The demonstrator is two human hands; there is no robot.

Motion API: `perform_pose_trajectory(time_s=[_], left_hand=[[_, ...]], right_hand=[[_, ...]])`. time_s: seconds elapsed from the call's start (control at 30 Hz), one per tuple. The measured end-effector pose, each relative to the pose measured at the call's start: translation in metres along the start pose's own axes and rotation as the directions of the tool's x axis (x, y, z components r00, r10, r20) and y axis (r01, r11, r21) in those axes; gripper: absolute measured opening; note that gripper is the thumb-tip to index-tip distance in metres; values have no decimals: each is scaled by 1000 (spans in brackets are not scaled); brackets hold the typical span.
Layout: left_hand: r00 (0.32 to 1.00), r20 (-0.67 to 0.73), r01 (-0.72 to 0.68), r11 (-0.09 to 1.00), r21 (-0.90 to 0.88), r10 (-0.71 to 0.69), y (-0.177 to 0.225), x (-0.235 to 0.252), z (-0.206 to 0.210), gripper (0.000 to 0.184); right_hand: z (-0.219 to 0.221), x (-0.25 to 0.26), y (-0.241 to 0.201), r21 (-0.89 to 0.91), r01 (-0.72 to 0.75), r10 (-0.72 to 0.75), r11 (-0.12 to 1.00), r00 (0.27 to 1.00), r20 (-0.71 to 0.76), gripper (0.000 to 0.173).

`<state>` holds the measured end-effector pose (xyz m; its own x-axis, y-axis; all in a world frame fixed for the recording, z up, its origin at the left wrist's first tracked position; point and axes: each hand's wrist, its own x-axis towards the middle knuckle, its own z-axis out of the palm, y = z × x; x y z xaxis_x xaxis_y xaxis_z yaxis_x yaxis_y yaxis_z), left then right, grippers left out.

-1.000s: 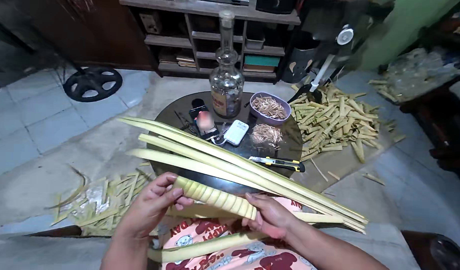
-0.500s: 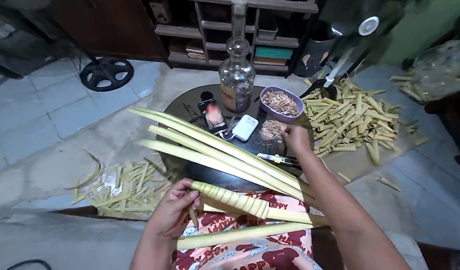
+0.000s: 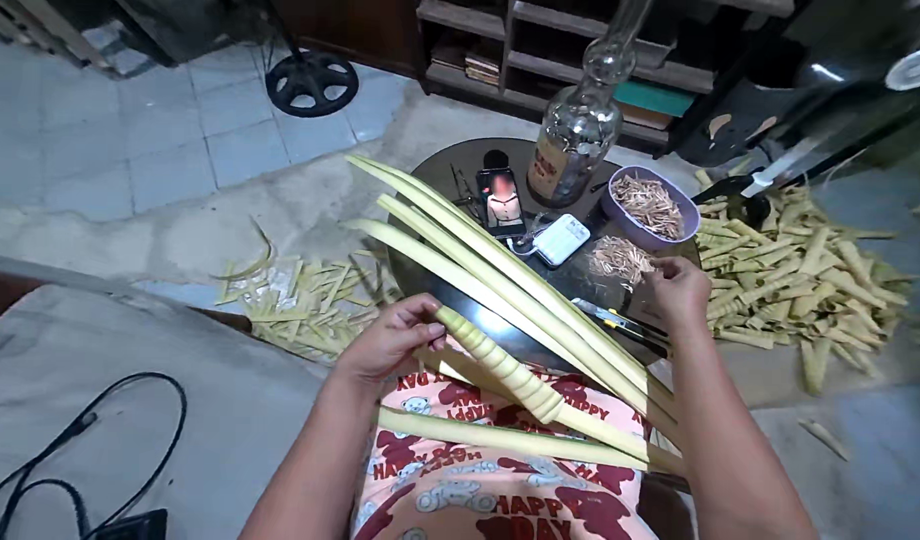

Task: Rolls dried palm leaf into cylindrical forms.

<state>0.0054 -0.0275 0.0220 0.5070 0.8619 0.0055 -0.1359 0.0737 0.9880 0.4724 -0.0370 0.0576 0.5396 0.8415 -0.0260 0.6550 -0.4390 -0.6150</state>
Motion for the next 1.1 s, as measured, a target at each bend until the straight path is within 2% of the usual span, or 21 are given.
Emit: perform_pose_trajectory(time_s=[0.1, 0.17, 0.23, 0.33, 0.4, 0.47, 0.63, 0.73, 0.97, 1.03, 1.1], left_hand=[[999, 51, 2, 999, -36, 0, 3, 7, 12, 12], [997, 67, 38, 993, -112, -31, 3, 11, 24, 11], [994, 89, 87, 973, -215, -69, 3, 16, 40, 11], [991, 117, 110, 921, -373, -71, 4, 23, 61, 20], [989, 141, 101, 900, -424, -45, 5, 24, 70, 25], [987, 160, 87, 883, -461, -14, 7, 23, 73, 29], [985, 166, 48, 869, -493, 40, 17, 20, 76, 24], [984, 171, 39, 874, -485, 52, 22, 21, 77, 21], [992, 123, 53, 874, -483, 8, 13, 19, 81, 22], [996, 63, 82, 893, -442, -60, 10, 19, 79, 24], [994, 6, 103, 905, -413, -110, 10, 18, 69, 27]], right_hand=[[-2, -16, -7, 269, 30, -22, 963, 999, -33, 24], [2, -45, -29, 567, 130, -168, 814, 986, 15, 14], [16, -79, -54, 748, 198, -391, 633, 916, 89, 10], [52, -124, -92, 823, 260, -606, 505, 786, 123, 9], [70, -144, -105, 852, 258, -647, 456, 753, 119, 11], [80, -156, -107, 895, 214, -641, 391, 761, 98, 16], [81, -163, -107, 967, 67, -581, 244, 809, 90, 20], [78, -163, -109, 956, 100, -599, 275, 796, 89, 19], [65, -158, -120, 774, 345, -694, 531, 702, 163, 15], [62, -144, -119, 740, 277, -648, 612, 713, 269, 18], [51, -120, -102, 686, 168, -519, 708, 783, 344, 29]])
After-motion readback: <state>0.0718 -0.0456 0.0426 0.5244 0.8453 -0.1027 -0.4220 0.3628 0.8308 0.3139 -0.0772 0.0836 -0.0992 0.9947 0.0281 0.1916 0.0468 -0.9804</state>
